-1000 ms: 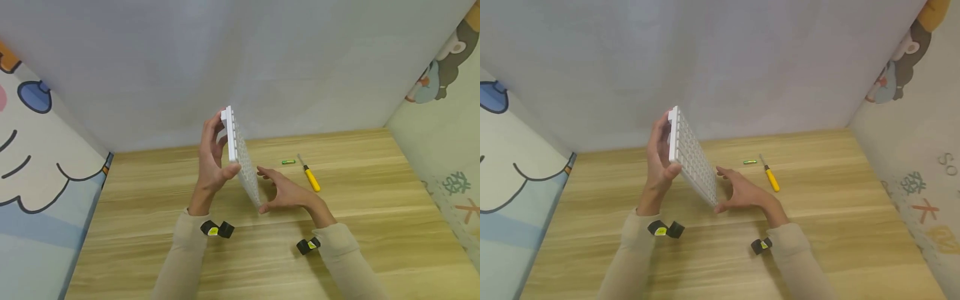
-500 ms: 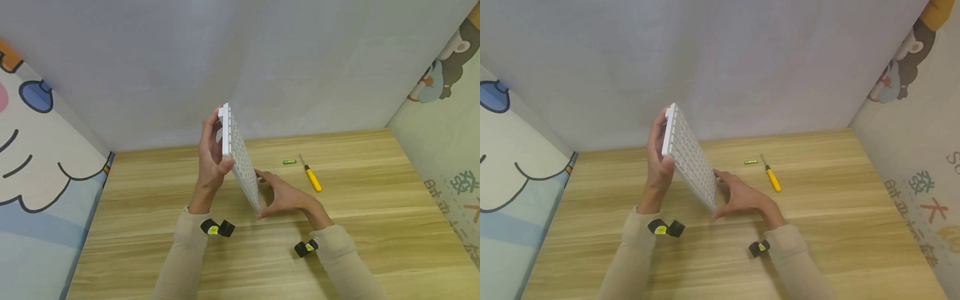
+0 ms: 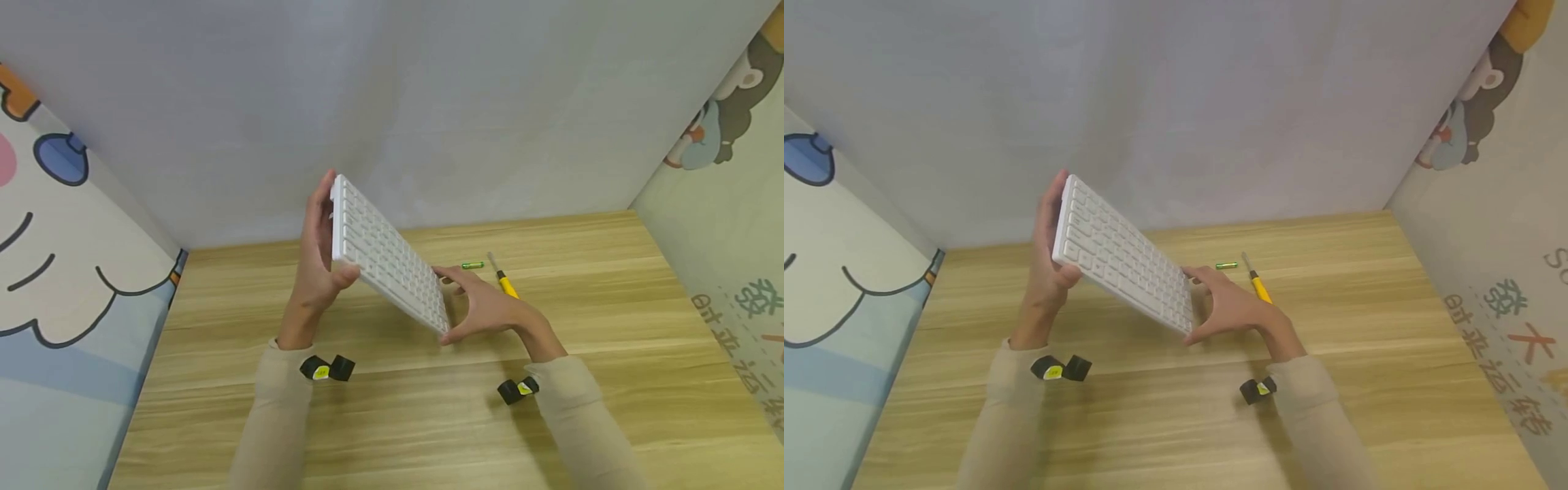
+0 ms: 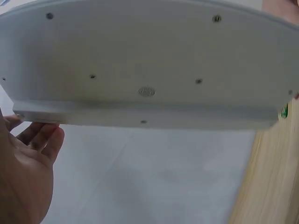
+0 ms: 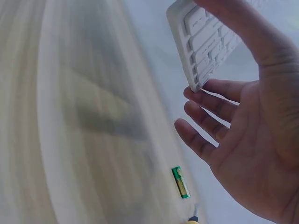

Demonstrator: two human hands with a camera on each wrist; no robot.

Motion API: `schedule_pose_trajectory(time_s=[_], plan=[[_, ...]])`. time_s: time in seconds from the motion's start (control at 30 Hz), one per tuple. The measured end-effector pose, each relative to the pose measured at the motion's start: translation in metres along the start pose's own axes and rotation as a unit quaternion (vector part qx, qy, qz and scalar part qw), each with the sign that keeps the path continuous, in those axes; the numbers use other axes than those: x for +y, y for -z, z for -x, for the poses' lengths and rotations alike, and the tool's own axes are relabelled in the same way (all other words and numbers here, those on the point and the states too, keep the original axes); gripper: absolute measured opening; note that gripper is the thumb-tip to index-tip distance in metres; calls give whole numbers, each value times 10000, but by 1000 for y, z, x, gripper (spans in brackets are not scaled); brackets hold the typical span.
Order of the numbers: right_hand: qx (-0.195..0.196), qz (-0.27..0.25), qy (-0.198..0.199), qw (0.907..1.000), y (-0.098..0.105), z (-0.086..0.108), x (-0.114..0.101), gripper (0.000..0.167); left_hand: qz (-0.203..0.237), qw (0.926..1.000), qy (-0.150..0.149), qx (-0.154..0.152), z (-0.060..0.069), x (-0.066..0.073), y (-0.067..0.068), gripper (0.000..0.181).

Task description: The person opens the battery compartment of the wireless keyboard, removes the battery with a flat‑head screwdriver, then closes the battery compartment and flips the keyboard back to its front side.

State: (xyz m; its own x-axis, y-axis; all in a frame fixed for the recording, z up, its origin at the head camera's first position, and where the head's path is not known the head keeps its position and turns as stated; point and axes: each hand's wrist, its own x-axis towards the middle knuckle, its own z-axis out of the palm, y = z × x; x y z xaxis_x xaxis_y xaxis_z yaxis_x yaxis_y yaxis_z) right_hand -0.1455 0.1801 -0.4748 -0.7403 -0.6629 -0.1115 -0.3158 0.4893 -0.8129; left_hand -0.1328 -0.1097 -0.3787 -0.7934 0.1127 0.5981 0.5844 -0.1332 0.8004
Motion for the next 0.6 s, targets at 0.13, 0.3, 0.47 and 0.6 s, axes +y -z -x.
schedule_pose_trajectory(time_s=[0.13,0.3,0.47,0.6], plan=[[-8,-8,56,10000,11,1,2,123,-239,9996,-49,-133,4,1,15,136],[17,246,-56,9997,23,4,4,125,-692,9969,70,-357,11,1,33,132],[-41,570,-221,9981,33,6,3,126,-973,9917,473,-695,18,-1,48,128],[-99,767,-280,9966,41,7,4,126,-1276,9862,629,-851,23,-3,58,120]])
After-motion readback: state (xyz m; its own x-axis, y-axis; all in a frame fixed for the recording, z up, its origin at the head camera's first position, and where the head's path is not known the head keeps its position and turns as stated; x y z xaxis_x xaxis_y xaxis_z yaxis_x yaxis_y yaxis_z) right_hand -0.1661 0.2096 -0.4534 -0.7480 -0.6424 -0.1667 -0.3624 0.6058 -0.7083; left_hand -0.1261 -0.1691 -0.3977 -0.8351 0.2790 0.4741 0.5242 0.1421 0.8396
